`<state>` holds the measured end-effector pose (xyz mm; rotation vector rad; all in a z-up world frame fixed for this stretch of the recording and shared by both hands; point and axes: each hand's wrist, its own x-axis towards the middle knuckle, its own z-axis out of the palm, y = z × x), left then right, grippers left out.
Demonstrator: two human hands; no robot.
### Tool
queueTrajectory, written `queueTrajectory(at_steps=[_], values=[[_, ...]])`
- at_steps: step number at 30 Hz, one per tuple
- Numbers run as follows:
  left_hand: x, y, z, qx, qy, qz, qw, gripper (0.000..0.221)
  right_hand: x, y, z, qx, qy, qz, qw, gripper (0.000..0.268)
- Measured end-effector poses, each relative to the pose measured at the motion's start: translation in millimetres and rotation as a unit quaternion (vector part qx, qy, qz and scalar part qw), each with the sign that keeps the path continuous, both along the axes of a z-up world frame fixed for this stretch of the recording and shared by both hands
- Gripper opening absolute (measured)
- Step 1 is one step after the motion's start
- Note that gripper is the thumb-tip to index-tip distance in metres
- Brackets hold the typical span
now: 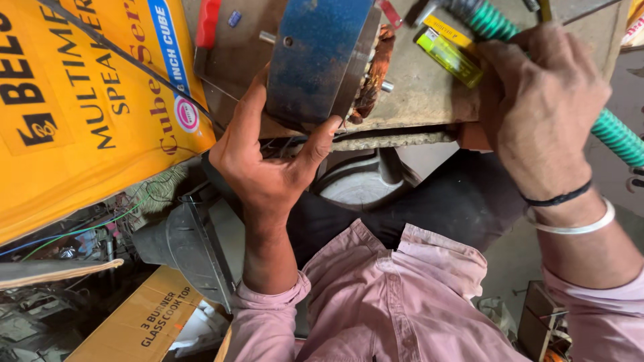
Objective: The person uses a yellow pencil and a lighter to scrape and burn insulation off copper windings on a blue electric motor. They rotate the motor to access different sections of the coil and continue scraping and burning the wire ends.
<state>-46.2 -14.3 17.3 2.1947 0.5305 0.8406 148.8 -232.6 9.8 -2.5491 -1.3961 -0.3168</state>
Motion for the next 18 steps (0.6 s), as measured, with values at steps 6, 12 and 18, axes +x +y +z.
queueTrajectory(at_steps=[6,12,18], values=[[-0.1,1.4,1.0,-0.043,0.011,-0.006,0.999,0.067,13.6,-4.1,-3.3,-0.022,-0.025,0.049,0.998,0.022],[-1.1,3.2,-13.6,-0.032,-0.003,-0.01,0.999,0.073,23.6,-31.2,-20.6,0.015,0.153,0.016,0.988,0.021],[8.4,-0.1,-40.6,0.031,-0.028,0.021,0.999,0.079,16.8,-65.5,-41.9,0.344,0.635,-0.141,0.677,0.021]])
